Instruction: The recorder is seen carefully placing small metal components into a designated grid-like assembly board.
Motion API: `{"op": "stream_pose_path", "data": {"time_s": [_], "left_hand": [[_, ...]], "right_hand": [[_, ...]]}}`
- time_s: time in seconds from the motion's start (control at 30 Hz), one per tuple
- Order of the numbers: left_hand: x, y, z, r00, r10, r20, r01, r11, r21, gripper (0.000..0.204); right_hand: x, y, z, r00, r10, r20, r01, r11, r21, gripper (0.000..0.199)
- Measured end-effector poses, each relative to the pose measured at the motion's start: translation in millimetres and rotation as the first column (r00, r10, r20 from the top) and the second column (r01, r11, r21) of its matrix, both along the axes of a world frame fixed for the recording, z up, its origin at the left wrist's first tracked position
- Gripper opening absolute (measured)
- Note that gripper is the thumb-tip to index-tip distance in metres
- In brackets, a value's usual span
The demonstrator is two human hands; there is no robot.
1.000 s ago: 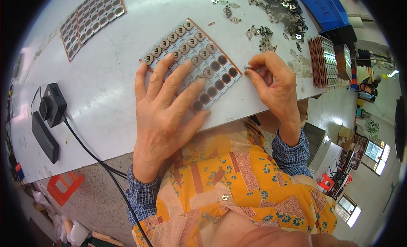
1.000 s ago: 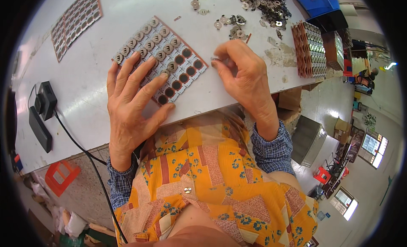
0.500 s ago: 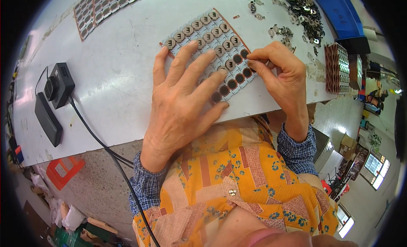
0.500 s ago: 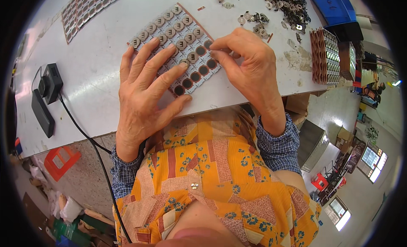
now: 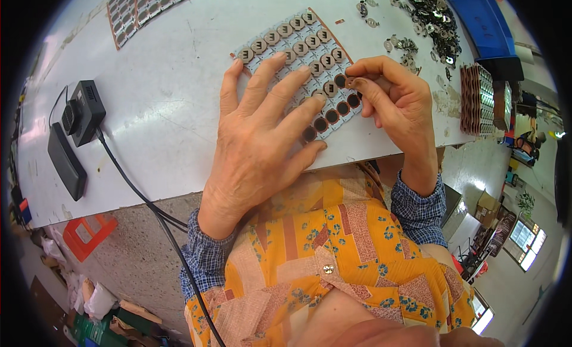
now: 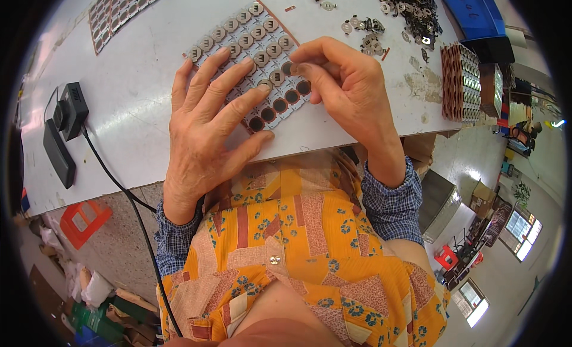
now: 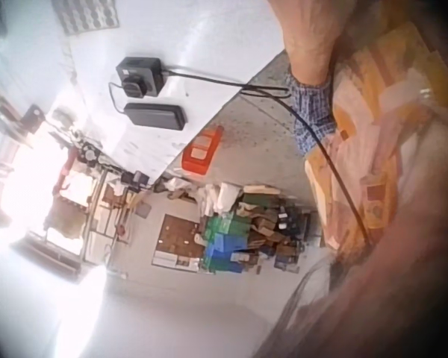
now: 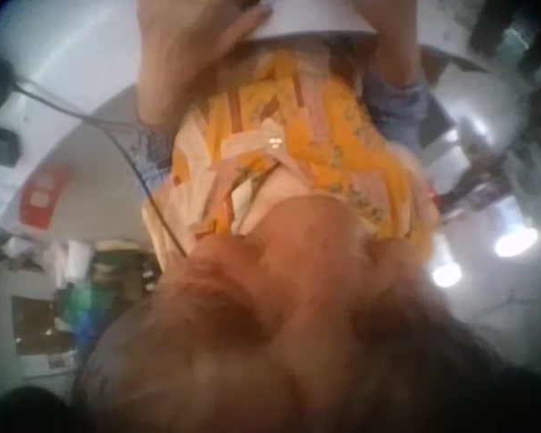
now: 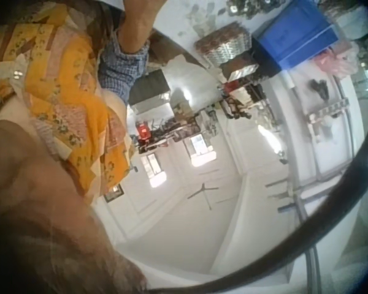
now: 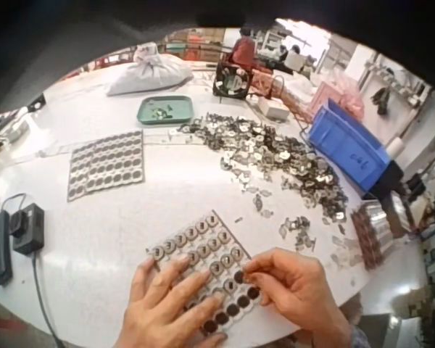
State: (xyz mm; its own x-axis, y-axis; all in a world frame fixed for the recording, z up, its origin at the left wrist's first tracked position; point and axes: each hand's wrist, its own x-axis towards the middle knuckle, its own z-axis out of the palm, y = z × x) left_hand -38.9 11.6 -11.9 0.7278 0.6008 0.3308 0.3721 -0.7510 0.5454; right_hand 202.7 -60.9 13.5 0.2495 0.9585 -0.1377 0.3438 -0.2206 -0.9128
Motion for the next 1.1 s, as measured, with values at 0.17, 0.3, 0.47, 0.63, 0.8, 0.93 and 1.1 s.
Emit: {"op": "stream_pose_path", "data": {"time_s": [0.17,0.3,0.47,0.63,0.8,0.93,1.1], "left_hand": [[0,0,1,1.0,0.001,-0.004,-0.001,1.0,-0.001,0.056],[0,-1,1,1.0,0.002,-0.008,-0.002,1.0,-0.001,0.056],[-1,0,0,1.0,-0.007,-0.007,0.007,1.0,-0.006,0.057],[2,-2,1,0.999,-0.005,-0.049,0.007,1.0,0.024,0.061],[3,-2,2,0.998,-0.004,-0.065,0.005,1.0,0.021,0.064],[4,-2,3,0.998,0.002,-0.065,-0.001,1.0,0.015,0.064],[4,-1,3,0.999,-0.003,-0.052,0.004,1.0,0.018,0.063]], "right_hand": [[-2,2,-12,0.98,0.068,0.188,-0.103,0.978,0.182,0.019],[-6,-3,-15,0.982,-0.01,0.191,-0.018,0.99,0.142,0.017],[-1,-2,-19,0.96,0.039,0.278,-0.099,0.974,0.204,0.016],[8,0,-23,0.962,0.074,0.261,-0.125,0.974,0.187,0.017],[9,-1,-24,0.969,0.094,0.228,-0.135,0.976,0.17,0.02],[14,2,-23,0.971,0.142,0.191,-0.178,0.966,0.186,0.021],[10,5,-21,0.964,0.145,0.222,-0.188,0.964,0.187,0.022]]}}
